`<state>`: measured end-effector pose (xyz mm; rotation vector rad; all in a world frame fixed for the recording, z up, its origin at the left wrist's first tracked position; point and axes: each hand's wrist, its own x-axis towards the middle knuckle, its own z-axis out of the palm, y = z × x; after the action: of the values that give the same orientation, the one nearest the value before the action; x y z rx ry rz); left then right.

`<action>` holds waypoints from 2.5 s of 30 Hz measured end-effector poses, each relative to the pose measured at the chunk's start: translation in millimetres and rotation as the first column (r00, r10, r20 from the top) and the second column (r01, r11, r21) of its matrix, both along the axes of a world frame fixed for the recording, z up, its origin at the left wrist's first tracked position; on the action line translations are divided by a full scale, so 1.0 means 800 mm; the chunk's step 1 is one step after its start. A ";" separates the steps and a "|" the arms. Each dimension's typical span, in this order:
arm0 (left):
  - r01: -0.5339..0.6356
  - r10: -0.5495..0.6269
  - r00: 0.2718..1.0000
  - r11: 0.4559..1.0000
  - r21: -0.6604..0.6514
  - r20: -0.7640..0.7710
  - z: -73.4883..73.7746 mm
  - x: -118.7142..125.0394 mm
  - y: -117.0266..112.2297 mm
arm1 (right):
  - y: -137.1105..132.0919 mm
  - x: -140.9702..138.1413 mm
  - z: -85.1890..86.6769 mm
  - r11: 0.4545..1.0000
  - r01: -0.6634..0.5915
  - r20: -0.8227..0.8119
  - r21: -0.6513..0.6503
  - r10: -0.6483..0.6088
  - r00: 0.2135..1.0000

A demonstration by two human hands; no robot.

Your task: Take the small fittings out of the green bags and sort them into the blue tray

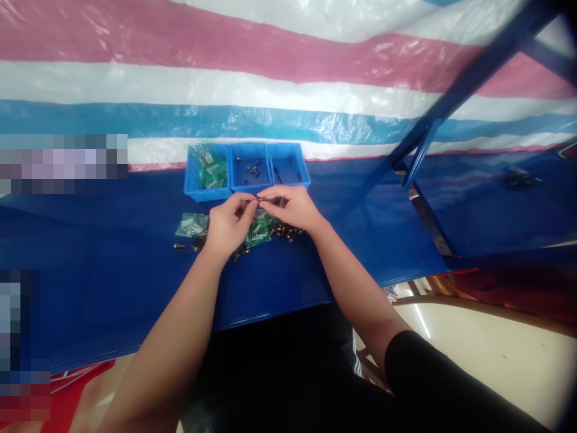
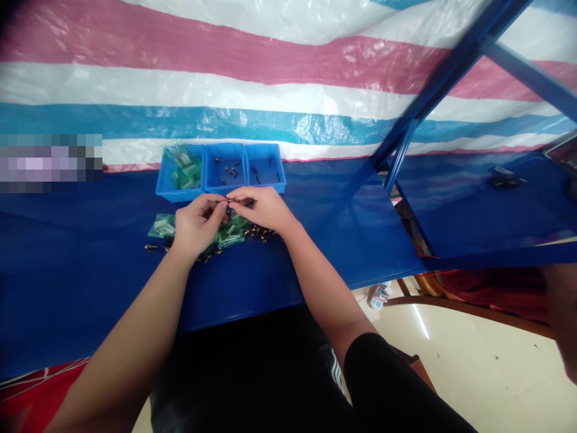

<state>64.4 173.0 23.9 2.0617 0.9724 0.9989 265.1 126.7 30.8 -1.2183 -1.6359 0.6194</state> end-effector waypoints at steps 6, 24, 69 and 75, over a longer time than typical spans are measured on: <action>0.001 -0.001 1.000 1.000 0.013 0.020 -0.001 0.000 0.001 | 0.000 0.001 0.000 1.000 -0.006 -0.014 -0.003 0.006 1.000; -0.003 0.003 1.000 1.000 0.004 0.005 -0.002 0.001 0.002 | -0.001 0.001 -0.001 1.000 -0.004 0.014 -0.020 0.004 1.000; -0.024 0.024 1.000 1.000 0.009 -0.005 0.001 -0.002 -0.001 | 0.007 -0.003 0.000 0.992 0.015 -0.364 -0.122 -0.059 0.930; -0.036 0.036 0.999 0.999 0.005 -0.015 0.001 -0.002 -0.001 | 0.007 0.011 0.001 0.973 0.196 -0.314 -0.124 -0.226 0.922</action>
<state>62.7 172.5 24.7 2.0654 1.0183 1.0067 273.9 132.1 31.9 -1.2617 -1.1926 0.7213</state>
